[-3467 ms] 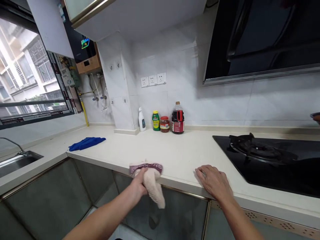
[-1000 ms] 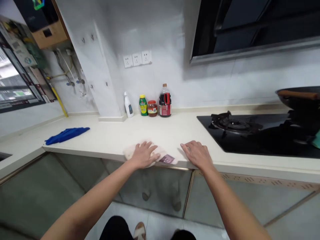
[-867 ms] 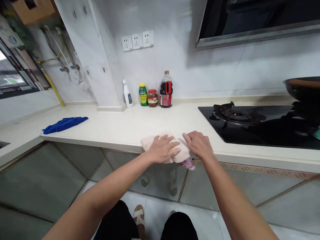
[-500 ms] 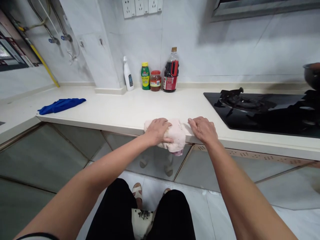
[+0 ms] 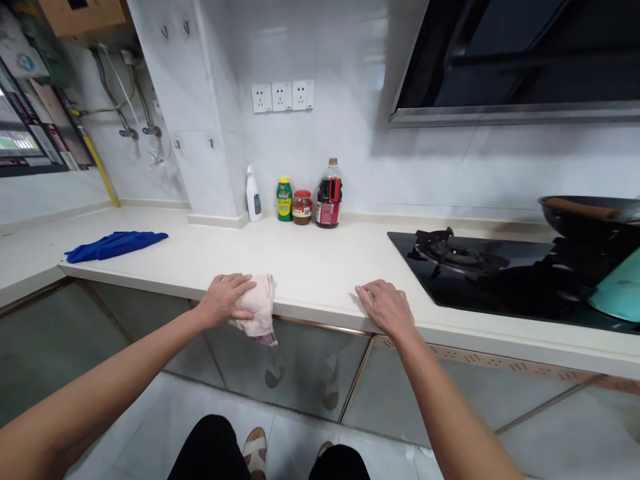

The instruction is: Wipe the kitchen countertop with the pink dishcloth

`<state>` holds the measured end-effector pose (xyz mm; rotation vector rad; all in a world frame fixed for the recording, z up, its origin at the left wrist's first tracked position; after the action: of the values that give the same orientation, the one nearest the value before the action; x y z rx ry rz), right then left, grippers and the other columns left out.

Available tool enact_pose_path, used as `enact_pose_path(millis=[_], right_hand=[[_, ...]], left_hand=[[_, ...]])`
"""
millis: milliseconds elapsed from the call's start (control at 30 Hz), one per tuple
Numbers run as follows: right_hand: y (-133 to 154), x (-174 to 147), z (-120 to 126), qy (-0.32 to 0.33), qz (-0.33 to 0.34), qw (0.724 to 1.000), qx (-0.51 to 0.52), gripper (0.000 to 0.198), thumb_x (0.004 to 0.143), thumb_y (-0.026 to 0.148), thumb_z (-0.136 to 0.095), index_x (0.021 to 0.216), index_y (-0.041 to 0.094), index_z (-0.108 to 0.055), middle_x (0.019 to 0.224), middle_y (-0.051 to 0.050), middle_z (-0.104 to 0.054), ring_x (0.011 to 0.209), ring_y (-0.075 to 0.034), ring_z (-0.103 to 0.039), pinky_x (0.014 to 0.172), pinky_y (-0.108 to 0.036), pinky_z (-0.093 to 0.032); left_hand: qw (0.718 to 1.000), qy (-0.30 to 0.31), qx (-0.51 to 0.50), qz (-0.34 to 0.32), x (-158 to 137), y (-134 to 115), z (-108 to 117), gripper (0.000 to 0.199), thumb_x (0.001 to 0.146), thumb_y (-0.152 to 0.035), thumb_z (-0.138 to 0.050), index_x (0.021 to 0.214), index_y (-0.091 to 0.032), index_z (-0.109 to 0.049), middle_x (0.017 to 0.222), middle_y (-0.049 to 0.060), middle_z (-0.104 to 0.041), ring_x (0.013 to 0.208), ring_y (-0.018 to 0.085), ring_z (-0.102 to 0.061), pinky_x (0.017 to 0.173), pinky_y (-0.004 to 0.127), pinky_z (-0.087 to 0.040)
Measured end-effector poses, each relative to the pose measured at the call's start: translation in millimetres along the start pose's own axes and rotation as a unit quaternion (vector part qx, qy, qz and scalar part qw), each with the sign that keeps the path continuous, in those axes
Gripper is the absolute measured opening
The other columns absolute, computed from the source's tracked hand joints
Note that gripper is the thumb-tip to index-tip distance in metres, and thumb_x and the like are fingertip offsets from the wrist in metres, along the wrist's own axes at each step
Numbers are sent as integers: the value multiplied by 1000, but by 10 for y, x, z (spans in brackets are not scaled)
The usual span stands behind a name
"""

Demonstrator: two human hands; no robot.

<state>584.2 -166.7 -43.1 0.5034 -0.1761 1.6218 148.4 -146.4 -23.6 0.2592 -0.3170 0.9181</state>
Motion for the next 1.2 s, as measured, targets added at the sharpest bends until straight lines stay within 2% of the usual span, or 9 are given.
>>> enact_pose_path(millis=[133,267,467,633,733,800,900,1033,1200], right_hand=[[9,17,-26,-1,-1,1000,5,53,104,55,-31,108,25,-74,117,-9,-68,109,-29,-58,88,-41,-41],[18,26,-55,1,-2,1000,4,53,104,56,-29,106,26,-74,117,-8,-68,110,-29,-58,89,-43,-41],[-20,25,-54,-43,11,997,60,50,102,55,-33,99,24,-72,109,-10,-68,107,-31,-59,91,-46,-44],[298,-82,-19,-101,51,987,112,46,104,45,-27,119,22,-65,125,-13,-64,121,-27,-56,105,-45,-45],[648,-251,-82,-60,180,969,159,43,101,43,-42,138,24,-53,136,-13,-58,127,-27,-52,109,-46,-45],[822,-351,-146,-35,242,959,141,56,98,42,-54,149,25,-40,145,-13,-51,133,-29,-48,111,-48,-43],[989,-407,-219,-37,233,971,45,75,88,38,-72,152,23,-35,145,-17,-50,132,-33,-47,110,-50,-42],[1299,-341,-247,-5,177,976,-127,91,70,35,-89,149,25,-44,133,-19,-56,122,-40,-50,103,-53,-42],[1899,-214,-366,15,188,971,-148,104,66,33,-94,154,24,-39,134,-19,-55,123,-42,-49,105,-56,-38]], left_hand=[[999,-7,-18,37,16,-145,-32,73,68,-55,-85,132,-27,-63,149,14,-57,134,40,-49,109,52,-32],[992,-3,-107,68,198,-633,-188,73,64,-42,-90,130,-31,-61,155,13,-51,142,43,-39,115,56,-23],[976,-33,-216,-18,732,-1567,-444,71,57,-36,-96,119,-27,-62,139,18,-57,127,44,-47,113,58,-24],[970,-51,-234,-26,892,-1816,-461,65,57,-34,-96,112,-24,-62,123,17,-60,120,42,-51,111,57,-28],[961,-64,-266,-50,817,-1687,-380,57,64,-29,-90,114,-23,-63,125,17,-62,121,39,-54,113,52,-30],[946,-69,-300,-99,730,-1495,-281,52,70,-27,-85,117,-25,-65,128,16,-64,123,36,-57,112,46,-35],[940,-80,-310,-120,585,-1028,-90,39,79,-27,-76,118,-28,-70,130,11,-68,125,29,-60,109,37,-41],[977,-74,-191,66,429,-219,107,31,90,-29,-61,119,-26,-71,128,7,-71,125,24,-60,112,38,-39],[965,-72,-124,220,361,375,69,35,95,-40,-52,112,-19,-74,125,15,-71,125,31,-59,110,49,-39]])
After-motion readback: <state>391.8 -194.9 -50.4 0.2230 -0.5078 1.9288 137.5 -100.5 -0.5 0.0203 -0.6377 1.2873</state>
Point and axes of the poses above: each hand's wrist, its own x-axis towards the middle knuckle, its own z-axis out of the back of the hand, y = z × x, the point moved 1 cm from there along x, towards the middle knuckle
